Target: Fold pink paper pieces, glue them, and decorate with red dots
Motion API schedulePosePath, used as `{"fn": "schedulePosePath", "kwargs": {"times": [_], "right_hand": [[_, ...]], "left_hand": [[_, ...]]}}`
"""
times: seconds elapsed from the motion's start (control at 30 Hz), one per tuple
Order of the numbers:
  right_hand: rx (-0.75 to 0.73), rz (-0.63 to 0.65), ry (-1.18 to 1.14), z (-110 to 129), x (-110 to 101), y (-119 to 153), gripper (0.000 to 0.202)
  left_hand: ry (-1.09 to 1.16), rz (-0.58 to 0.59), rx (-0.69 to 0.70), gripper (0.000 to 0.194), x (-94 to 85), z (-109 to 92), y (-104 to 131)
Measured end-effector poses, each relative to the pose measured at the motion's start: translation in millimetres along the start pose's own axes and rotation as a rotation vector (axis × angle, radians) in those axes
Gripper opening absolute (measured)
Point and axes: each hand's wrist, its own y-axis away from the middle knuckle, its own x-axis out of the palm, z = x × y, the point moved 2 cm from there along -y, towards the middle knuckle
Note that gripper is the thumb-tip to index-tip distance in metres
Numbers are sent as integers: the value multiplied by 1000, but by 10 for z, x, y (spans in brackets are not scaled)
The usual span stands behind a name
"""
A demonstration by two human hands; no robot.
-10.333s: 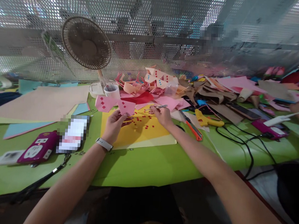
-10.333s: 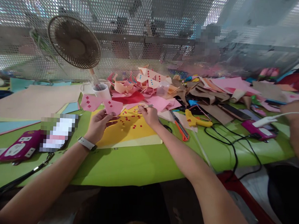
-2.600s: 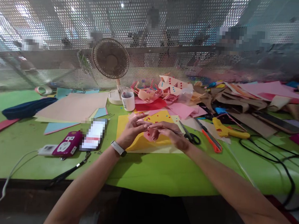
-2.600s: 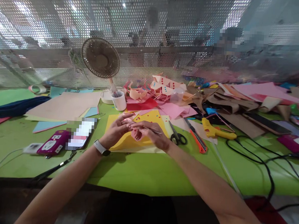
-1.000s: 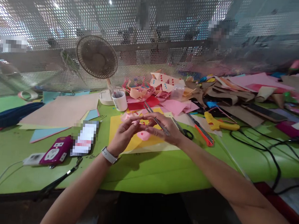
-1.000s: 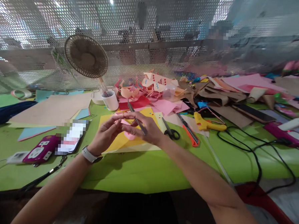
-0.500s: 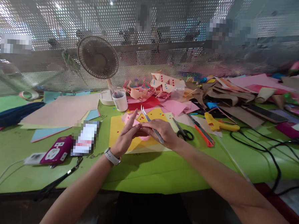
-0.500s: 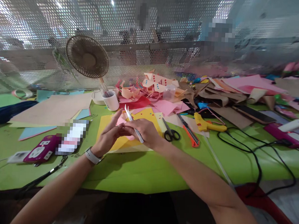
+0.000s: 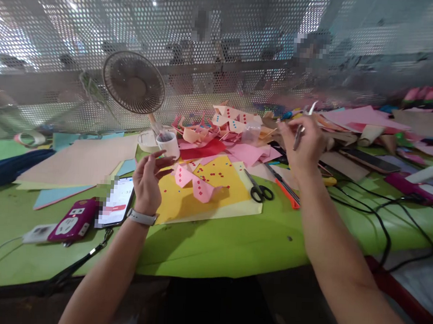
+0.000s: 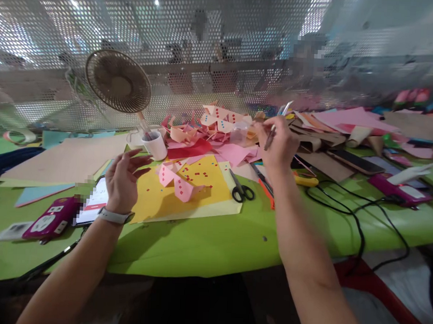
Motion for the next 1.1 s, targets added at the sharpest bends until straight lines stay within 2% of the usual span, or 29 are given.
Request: {"fn": "schedulePosePath", "kwargs": {"times": [0.03, 0.1, 0.2, 0.3, 0.37, 0.43, 0.47, 0.57, 0.7, 0.83, 0.93, 1.03, 1.1], "right_hand": [[-12, 15, 127, -57, 8, -12, 35], [-35, 140, 290, -133, 79, 7, 28], [-123, 348, 309, -150, 216, 75, 31], [-191, 357, 216, -67, 293, 123, 45], [-256, 369, 107, 39, 338, 167, 50], [-317, 456, -17, 175, 406, 249, 51], [-321, 517, -83, 247, 450, 309, 49], [-253, 697, -284, 465, 613, 556, 40], [-222, 842, -292, 668, 850, 923, 42], [-274, 876, -305, 686, 966, 1045, 39], [-173, 822, -433, 624, 921, 930, 37], [-105, 765, -513, 574, 833, 777, 32], [-84, 738, -541, 555, 787, 702, 29]], "left_hand": [[-8, -19, -6, 29, -29, 22, -39], [-53, -72, -17, 32, -86, 74, -102], [-102, -157, 23, 34, -157, 139, -166], [-123, -183, 109, 28, -204, 188, -202], [-192, -137, 174, 48, -219, 225, -215], [-309, -60, 171, 64, -227, 286, -223], [-367, -33, 136, 65, -233, 326, -226], [-453, -33, 17, 60, -263, 442, -236], [-468, -36, 44, 53, -295, 520, -256], [-479, -50, 50, 53, -318, 535, -263], [-400, -78, -8, 45, -287, 512, -252], [-170, -39, -177, 40, -204, 492, -236], [-41, 43, -331, 50, -136, 485, -214]]}}
